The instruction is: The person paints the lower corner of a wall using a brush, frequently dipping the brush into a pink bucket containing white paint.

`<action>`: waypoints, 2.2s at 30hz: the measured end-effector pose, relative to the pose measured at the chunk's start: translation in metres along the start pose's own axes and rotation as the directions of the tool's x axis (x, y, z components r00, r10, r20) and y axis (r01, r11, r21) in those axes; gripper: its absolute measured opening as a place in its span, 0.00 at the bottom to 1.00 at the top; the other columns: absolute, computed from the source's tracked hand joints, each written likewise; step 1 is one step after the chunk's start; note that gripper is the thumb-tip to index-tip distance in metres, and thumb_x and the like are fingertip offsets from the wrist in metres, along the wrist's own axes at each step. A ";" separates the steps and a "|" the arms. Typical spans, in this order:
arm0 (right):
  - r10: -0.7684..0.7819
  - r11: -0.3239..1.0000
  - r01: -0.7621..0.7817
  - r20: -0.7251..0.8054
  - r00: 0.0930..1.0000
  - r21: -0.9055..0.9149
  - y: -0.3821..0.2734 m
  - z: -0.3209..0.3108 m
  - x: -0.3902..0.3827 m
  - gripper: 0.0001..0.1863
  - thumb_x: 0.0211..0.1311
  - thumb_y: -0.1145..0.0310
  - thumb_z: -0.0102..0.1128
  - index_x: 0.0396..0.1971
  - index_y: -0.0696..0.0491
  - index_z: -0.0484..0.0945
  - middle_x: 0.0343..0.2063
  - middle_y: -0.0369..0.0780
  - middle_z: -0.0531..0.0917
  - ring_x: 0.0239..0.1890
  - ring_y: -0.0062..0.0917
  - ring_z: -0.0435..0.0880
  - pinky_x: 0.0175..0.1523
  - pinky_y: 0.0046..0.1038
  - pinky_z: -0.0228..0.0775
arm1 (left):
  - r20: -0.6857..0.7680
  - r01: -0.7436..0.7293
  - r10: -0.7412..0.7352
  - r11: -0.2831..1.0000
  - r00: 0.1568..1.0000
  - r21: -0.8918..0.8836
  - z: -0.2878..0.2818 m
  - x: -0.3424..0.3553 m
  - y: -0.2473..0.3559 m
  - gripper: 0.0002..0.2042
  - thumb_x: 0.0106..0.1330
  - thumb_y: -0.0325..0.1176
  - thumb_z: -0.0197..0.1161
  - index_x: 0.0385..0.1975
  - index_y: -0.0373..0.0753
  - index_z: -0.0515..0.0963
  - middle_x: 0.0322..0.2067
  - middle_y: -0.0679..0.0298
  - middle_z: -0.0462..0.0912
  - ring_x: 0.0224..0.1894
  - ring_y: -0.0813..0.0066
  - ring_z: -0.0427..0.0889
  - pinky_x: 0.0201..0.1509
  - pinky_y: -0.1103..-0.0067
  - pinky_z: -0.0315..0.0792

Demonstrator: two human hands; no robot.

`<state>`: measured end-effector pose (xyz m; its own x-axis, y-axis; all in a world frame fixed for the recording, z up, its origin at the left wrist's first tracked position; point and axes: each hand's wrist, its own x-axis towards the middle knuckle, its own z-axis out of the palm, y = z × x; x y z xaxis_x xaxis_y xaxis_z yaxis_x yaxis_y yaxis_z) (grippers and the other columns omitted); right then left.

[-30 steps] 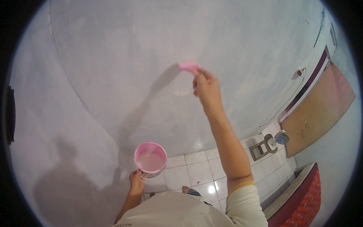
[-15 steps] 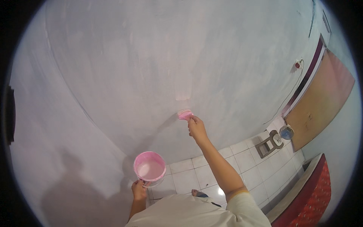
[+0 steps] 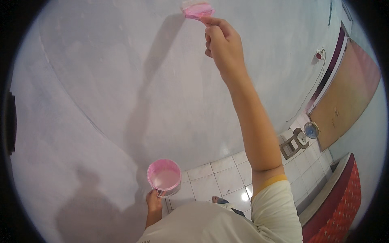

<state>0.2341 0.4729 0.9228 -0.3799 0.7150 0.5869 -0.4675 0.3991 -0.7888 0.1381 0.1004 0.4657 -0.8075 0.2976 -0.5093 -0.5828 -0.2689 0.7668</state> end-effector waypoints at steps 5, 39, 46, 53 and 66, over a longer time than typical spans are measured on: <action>0.061 0.998 -0.061 -0.016 0.998 0.012 0.117 -0.020 -0.049 0.15 0.71 0.63 0.46 0.50 0.53 0.75 0.23 0.28 0.69 0.20 0.09 0.64 0.24 0.14 0.59 | -0.027 0.021 -0.021 1.000 0.999 0.006 0.004 0.002 -0.002 0.10 0.58 0.19 0.55 0.36 0.26 0.62 0.35 0.56 0.69 0.35 0.69 0.77 0.45 0.59 0.84; 0.194 0.978 -0.200 0.080 0.978 0.067 0.131 -0.016 -0.094 0.22 0.73 0.66 0.43 0.65 0.47 0.63 0.24 0.31 0.69 0.17 0.09 0.58 0.20 0.14 0.52 | -0.063 0.066 -0.064 0.997 0.996 0.041 -0.001 0.010 0.000 0.08 0.60 0.19 0.53 0.35 0.28 0.62 0.34 0.57 0.69 0.34 0.68 0.78 0.47 0.57 0.83; 0.600 0.800 -0.599 0.056 0.798 -0.032 0.313 -0.055 -0.213 0.27 0.73 0.53 0.42 0.67 0.45 0.59 0.23 0.30 0.69 0.19 0.10 0.64 0.21 0.16 0.58 | -0.044 0.059 -0.057 0.997 0.997 0.040 -0.006 0.007 0.006 0.08 0.62 0.20 0.53 0.37 0.26 0.62 0.34 0.57 0.69 0.34 0.66 0.78 0.47 0.56 0.83; 0.805 0.569 -0.809 -0.102 0.584 -0.147 0.425 -0.089 -0.317 0.24 0.70 0.51 0.45 0.55 0.54 0.70 0.23 0.32 0.72 0.19 0.15 0.69 0.21 0.20 0.65 | -0.121 0.052 -0.040 0.994 0.992 0.098 0.007 -0.002 0.014 0.09 0.63 0.20 0.52 0.38 0.25 0.62 0.38 0.54 0.69 0.38 0.63 0.78 0.47 0.56 0.83; 0.747 0.663 -0.741 -0.034 0.664 0.105 0.258 -0.009 -0.156 0.17 0.67 0.55 0.55 0.33 0.57 0.72 0.18 0.31 0.68 0.15 0.12 0.61 0.18 0.18 0.50 | -0.088 0.073 -0.071 0.997 0.994 0.020 -0.010 0.007 0.006 0.10 0.61 0.19 0.51 0.39 0.24 0.61 0.39 0.51 0.70 0.40 0.60 0.79 0.48 0.56 0.82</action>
<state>0.1800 0.4698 0.6260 -0.5747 0.7921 -0.2057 -0.1124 -0.3254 -0.9389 0.1284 0.0916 0.4629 -0.7689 0.2340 -0.5950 -0.6384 -0.2281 0.7352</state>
